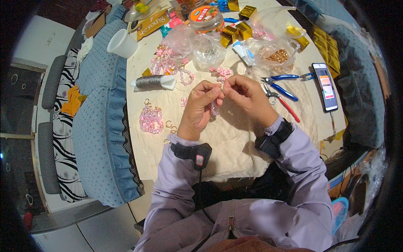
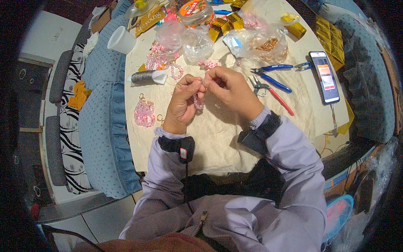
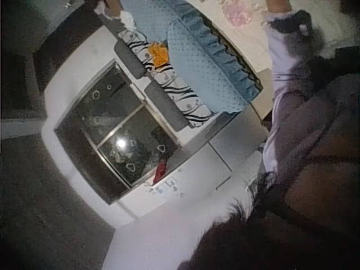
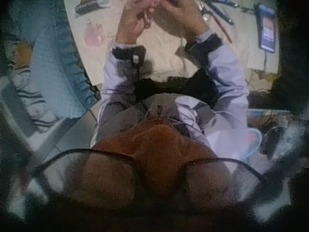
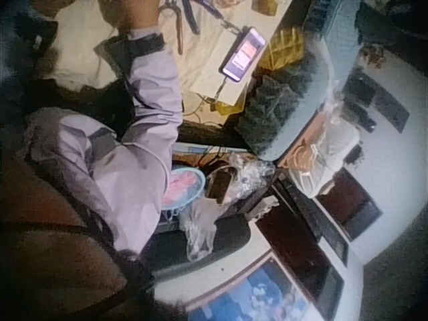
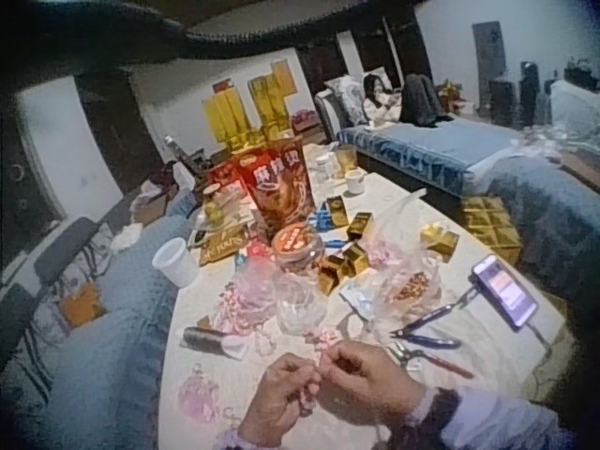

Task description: The person assembles a beaded keychain by threading pink and clear beads onto a wire and using pliers to close jump rings. They attach a metal ring to the finished beaded strand and place the completed keychain on the table.

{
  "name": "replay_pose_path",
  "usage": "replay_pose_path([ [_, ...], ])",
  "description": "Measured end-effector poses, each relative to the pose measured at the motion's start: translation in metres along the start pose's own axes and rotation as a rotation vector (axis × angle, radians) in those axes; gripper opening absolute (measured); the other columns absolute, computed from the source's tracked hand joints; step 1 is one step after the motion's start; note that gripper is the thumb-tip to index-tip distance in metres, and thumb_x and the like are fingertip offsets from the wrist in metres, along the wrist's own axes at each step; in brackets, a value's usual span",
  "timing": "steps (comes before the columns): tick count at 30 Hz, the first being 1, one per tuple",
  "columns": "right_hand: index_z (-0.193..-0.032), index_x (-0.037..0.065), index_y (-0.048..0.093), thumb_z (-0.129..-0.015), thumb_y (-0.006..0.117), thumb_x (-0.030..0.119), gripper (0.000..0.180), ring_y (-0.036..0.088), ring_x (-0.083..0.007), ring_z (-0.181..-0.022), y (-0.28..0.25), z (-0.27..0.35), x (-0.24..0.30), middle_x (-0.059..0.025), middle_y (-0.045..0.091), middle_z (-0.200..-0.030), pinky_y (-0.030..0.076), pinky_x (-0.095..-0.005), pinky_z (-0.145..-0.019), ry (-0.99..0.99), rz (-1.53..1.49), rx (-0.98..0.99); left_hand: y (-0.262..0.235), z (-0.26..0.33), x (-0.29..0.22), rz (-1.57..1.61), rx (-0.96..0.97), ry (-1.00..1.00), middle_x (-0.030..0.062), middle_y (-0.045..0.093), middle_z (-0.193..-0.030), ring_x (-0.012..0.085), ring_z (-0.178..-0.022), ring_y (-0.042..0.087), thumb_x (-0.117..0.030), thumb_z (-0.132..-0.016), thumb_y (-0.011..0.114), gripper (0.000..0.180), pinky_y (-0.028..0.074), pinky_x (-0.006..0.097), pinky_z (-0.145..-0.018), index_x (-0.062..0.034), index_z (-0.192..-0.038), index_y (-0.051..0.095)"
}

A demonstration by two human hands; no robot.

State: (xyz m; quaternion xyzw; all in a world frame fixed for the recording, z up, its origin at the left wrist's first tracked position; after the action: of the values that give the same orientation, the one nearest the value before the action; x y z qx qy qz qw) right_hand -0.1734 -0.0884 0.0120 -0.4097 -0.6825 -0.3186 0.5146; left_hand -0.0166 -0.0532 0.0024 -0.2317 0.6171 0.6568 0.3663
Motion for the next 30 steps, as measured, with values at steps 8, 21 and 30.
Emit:
replay_pose_path([
  [8, -0.096, 0.002, 0.063, -0.095, 0.065, 0.014, 0.012, 0.054, -0.0073, -0.073, 0.003, -0.001, 0.0, -0.001, 0.063, -0.086, 0.046, -0.0252, -0.064, -0.002, 0.034, -0.017, -0.002, 0.0, 0.0, -0.019, -0.022, 0.058, 0.007, 0.068, -0.082, 0.0108, -0.066, 0.064, -0.009, -0.092, 0.069, 0.012, 0.053, 0.021, -0.056, -0.0031, -0.101, 0.063],
  [21, -0.099, 0.001, 0.062, -0.095, 0.065, 0.016, 0.016, 0.054, -0.0068, -0.076, 0.002, 0.001, -0.006, 0.0009, 0.061, -0.086, 0.045, -0.0229, -0.067, 0.076, -0.108, 0.022, 0.007, 0.003, -0.004, -0.138, -0.051, 0.096, 0.0108, 0.07, -0.089, 0.0119, -0.07, 0.065, -0.006, -0.091, 0.071, 0.014, 0.054, 0.021, -0.065, 0.0009, -0.101, 0.065],
  [30, -0.105, 0.004, 0.063, -0.089, 0.072, 0.015, 0.021, 0.067, -0.0226, -0.081, 0.001, 0.003, 0.027, -0.0107, 0.065, -0.097, 0.055, -0.031, -0.069, -0.351, 0.372, -0.113, 0.015, 0.009, -0.006, -0.597, -0.289, 0.371, 0.0091, 0.072, -0.09, 0.0109, -0.075, 0.066, -0.002, -0.089, 0.071, 0.013, 0.054, 0.023, -0.069, 0.003, -0.1, 0.069],
])
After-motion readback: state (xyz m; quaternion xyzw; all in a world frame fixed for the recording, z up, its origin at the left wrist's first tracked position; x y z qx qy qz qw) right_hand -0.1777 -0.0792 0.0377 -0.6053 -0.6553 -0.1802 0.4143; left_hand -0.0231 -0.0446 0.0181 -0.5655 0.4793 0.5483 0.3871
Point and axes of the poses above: each hand's wrist, its own z-axis away from the middle knuckle, its own y-axis out of the palm, x = y × z, the point moved 4 cm from there along -z, towards the middle knuckle
